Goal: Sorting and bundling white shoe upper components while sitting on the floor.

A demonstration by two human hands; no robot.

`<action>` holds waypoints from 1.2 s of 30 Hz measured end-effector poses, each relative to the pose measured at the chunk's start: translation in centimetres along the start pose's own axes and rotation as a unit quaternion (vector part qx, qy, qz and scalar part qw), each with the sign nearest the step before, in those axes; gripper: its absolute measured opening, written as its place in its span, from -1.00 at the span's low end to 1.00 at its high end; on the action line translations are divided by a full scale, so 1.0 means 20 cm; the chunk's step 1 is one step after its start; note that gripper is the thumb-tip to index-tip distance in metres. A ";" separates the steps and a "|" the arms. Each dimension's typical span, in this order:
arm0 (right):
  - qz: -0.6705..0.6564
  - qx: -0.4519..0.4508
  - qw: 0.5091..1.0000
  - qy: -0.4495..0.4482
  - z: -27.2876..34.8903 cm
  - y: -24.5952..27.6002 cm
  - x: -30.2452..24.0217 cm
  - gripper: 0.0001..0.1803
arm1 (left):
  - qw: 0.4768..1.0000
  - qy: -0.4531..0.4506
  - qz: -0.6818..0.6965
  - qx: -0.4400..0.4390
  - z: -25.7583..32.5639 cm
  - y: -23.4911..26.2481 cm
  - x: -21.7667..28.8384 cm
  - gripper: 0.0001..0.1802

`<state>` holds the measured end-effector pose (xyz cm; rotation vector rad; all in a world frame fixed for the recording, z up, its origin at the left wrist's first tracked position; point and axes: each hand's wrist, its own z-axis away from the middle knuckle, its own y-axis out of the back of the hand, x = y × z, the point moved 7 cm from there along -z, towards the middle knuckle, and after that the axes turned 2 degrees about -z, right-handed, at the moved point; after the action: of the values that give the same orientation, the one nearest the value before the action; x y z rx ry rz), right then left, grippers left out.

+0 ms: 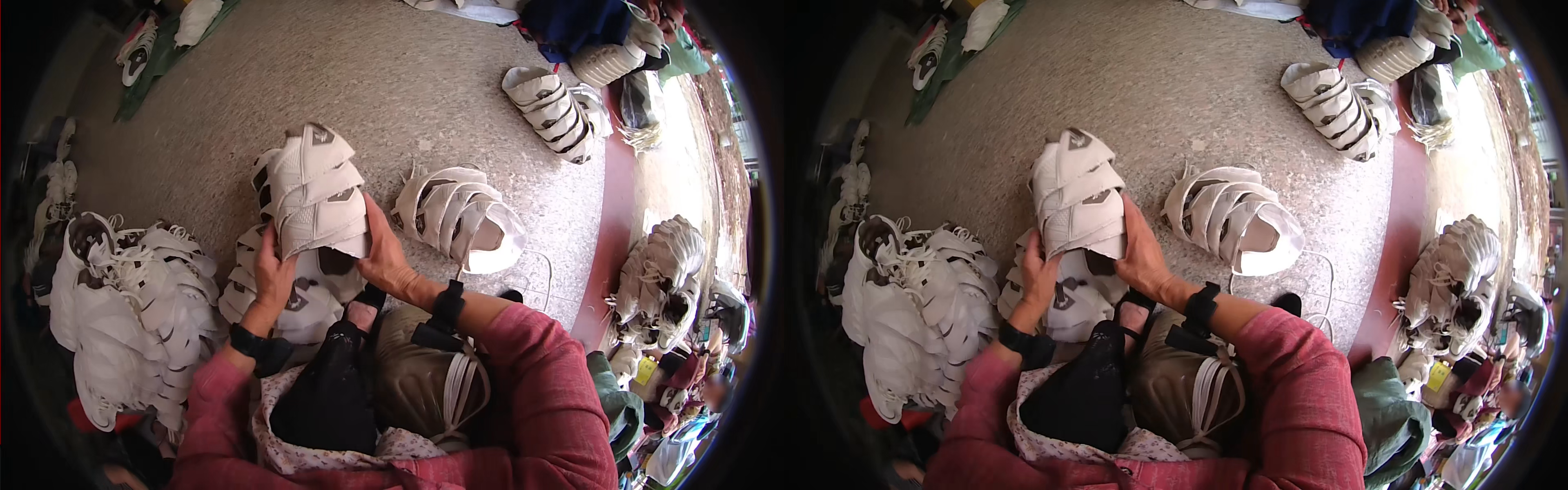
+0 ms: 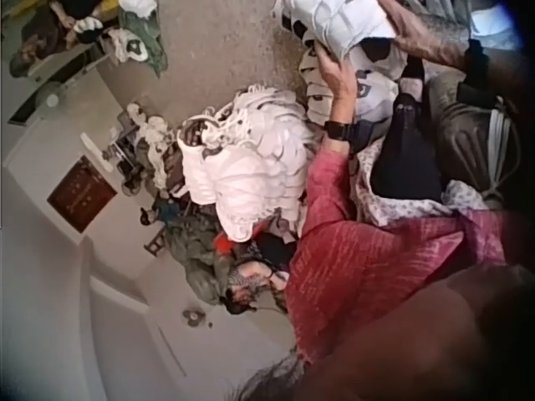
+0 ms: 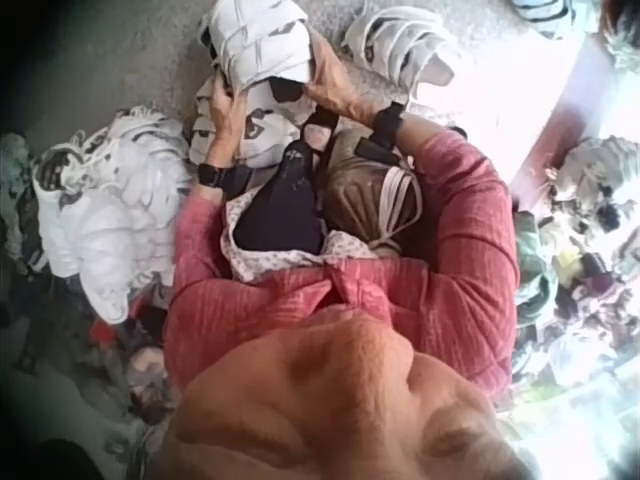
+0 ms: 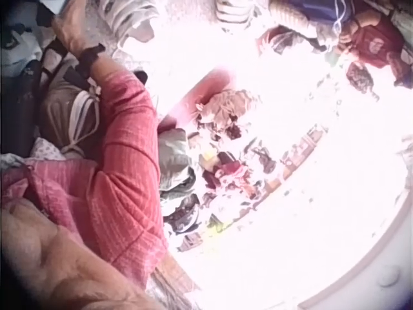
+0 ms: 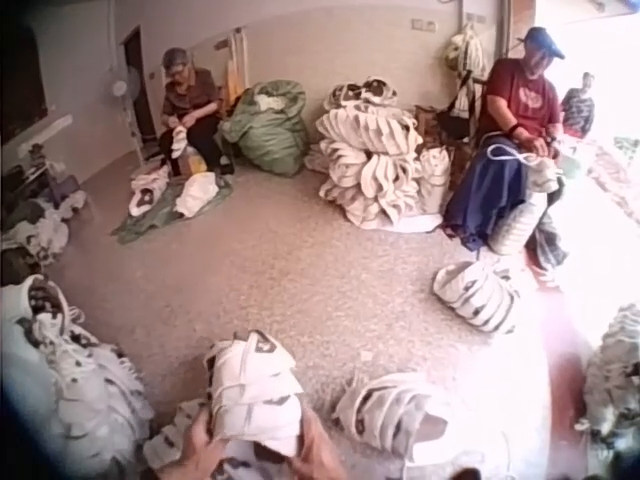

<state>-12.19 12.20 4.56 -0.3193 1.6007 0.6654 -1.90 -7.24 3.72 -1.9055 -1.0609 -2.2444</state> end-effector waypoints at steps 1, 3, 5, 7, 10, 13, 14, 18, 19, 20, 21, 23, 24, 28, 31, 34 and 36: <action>0.001 0.000 1.000 -0.002 -0.02 0.03 -0.04 -0.02 | 1.000 0.001 0.001 -0.002 -0.02 0.01 0.09 -0.35; -0.014 0.000 1.000 0.021 -0.08 0.08 -0.14 -0.04 | 0.996 -0.086 0.026 0.007 -0.06 0.07 0.37 -0.26; -0.047 0.003 0.996 0.082 -0.11 0.16 -0.24 -0.07 | 0.995 -0.102 0.001 -0.002 -0.11 0.10 0.51 -0.25; -0.013 0.027 0.992 0.119 -0.14 0.26 -0.40 -0.08 | 0.993 -0.110 -0.031 -0.009 -0.13 0.11 0.61 -0.23; 0.013 0.061 0.989 0.133 -0.14 0.31 -0.47 -0.06 | 0.992 -0.124 0.021 -0.003 -0.18 0.13 0.68 -0.20; 0.005 0.070 0.988 0.137 -0.15 0.28 -0.42 0.00 | 0.982 -0.176 -0.061 0.040 -0.27 0.10 0.64 -0.24; 0.032 0.066 0.989 0.130 -0.16 0.27 -0.40 0.07 | 0.975 -0.210 -0.042 0.067 -0.31 0.08 0.64 -0.30; 0.045 0.010 0.991 0.123 -0.20 0.20 -0.33 0.09 | 0.974 -0.165 -0.115 0.105 -0.36 -0.01 0.43 -0.36; 0.043 0.007 0.992 0.122 -0.20 0.20 -0.31 0.09 | 0.984 -0.122 -0.057 0.119 -0.38 -0.01 0.37 -0.42; 0.005 0.008 0.996 0.086 -0.21 0.20 -0.24 0.11 | 0.988 -0.078 0.000 0.133 -0.40 0.00 0.30 -0.47; -0.033 0.010 0.998 0.047 -0.20 0.19 -0.16 0.14 | 0.988 -0.074 -0.002 0.134 -0.41 0.01 0.25 -0.47; 0.071 -0.035 0.997 -0.015 -0.09 0.13 0.21 0.11 | 0.983 -0.073 -0.063 0.157 -0.46 0.00 0.17 -0.51; 0.152 -0.088 0.984 -0.016 -0.01 0.07 0.36 0.05 | 0.982 -0.082 -0.041 0.166 -0.47 0.00 0.16 -0.53; 0.018 -0.265 0.944 -0.198 0.19 -0.30 0.59 -0.36 | 0.978 -0.081 -0.032 0.191 -0.44 0.05 0.10 -0.53; -0.006 -0.251 0.950 -0.184 0.16 -0.41 0.56 -0.60 | 0.979 -0.085 -0.078 0.169 -0.45 0.04 0.14 -0.53; -0.022 -0.237 0.963 -0.128 0.15 -0.39 0.45 -0.72 | 0.977 -0.063 -0.116 0.169 -0.45 0.05 0.17 -0.55; -0.073 -0.218 0.970 -0.079 0.15 -0.33 0.34 -0.75 | 0.989 -0.079 -0.066 0.110 -0.48 0.03 0.21 -0.51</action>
<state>-7.12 9.91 -3.59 -0.6831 1.2554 0.9048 -10.98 -10.75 7.47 -1.9971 -1.4296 -1.9620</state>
